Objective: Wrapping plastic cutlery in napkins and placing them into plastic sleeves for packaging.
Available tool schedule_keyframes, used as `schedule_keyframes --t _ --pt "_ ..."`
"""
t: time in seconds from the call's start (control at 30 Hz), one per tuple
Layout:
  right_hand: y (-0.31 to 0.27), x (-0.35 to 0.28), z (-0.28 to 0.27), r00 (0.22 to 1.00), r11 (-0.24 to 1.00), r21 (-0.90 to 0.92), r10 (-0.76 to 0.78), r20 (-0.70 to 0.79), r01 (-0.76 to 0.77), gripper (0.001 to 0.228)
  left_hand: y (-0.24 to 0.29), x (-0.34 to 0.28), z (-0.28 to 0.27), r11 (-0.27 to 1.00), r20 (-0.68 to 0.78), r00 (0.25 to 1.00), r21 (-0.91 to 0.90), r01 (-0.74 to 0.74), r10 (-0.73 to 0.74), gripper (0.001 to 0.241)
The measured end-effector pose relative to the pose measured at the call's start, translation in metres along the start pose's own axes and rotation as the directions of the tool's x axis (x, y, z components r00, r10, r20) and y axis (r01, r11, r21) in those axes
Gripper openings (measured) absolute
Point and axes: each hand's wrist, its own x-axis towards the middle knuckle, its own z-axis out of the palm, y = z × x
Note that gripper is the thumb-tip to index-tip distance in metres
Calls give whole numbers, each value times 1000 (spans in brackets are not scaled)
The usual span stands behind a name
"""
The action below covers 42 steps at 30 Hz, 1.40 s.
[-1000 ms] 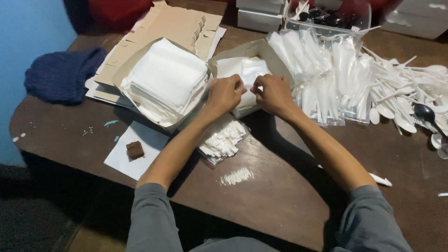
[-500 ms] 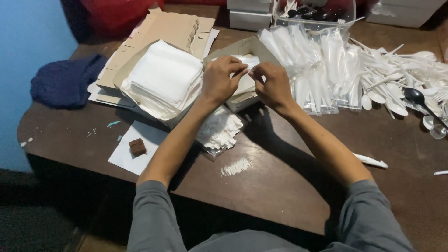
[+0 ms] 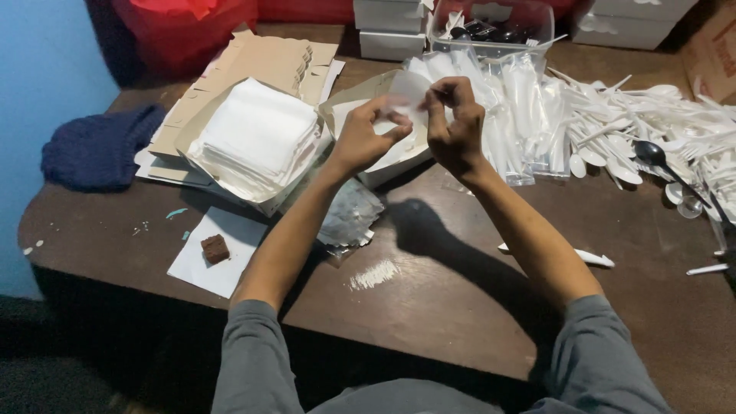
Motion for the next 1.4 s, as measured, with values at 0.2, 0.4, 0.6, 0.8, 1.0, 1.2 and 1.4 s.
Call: schedule_keyframes --t 0.2,0.4,0.6,0.8,1.0,1.2,1.4 --pt "5 -12 -70 997 998 -49 -38 -74 34 20 27 4 21 984 222 973 -153 94 -58 16" --pt "6 -36 -160 985 950 -309 20 169 34 9 50 22 73 966 497 868 -220 135 -8 21" --pt "10 -83 -239 976 819 -542 217 -6 -186 11 46 26 122 987 555 828 -77 143 -76 34" --pt "12 -147 -283 887 643 -640 441 -139 -420 6 1 9 181 952 410 872 -28 305 -267 29" --pt "22 -177 -294 623 298 -760 762 -175 -578 17 -20 -24 230 911 339 846 113 397 -411 35" --pt "24 -181 -295 486 171 -804 859 -162 -570 17 -18 -39 245 865 341 797 249 435 -499 28" --pt "-2 -163 -298 480 208 -766 865 -145 -608 55 9 -35 219 877 401 801 376 298 -444 48"
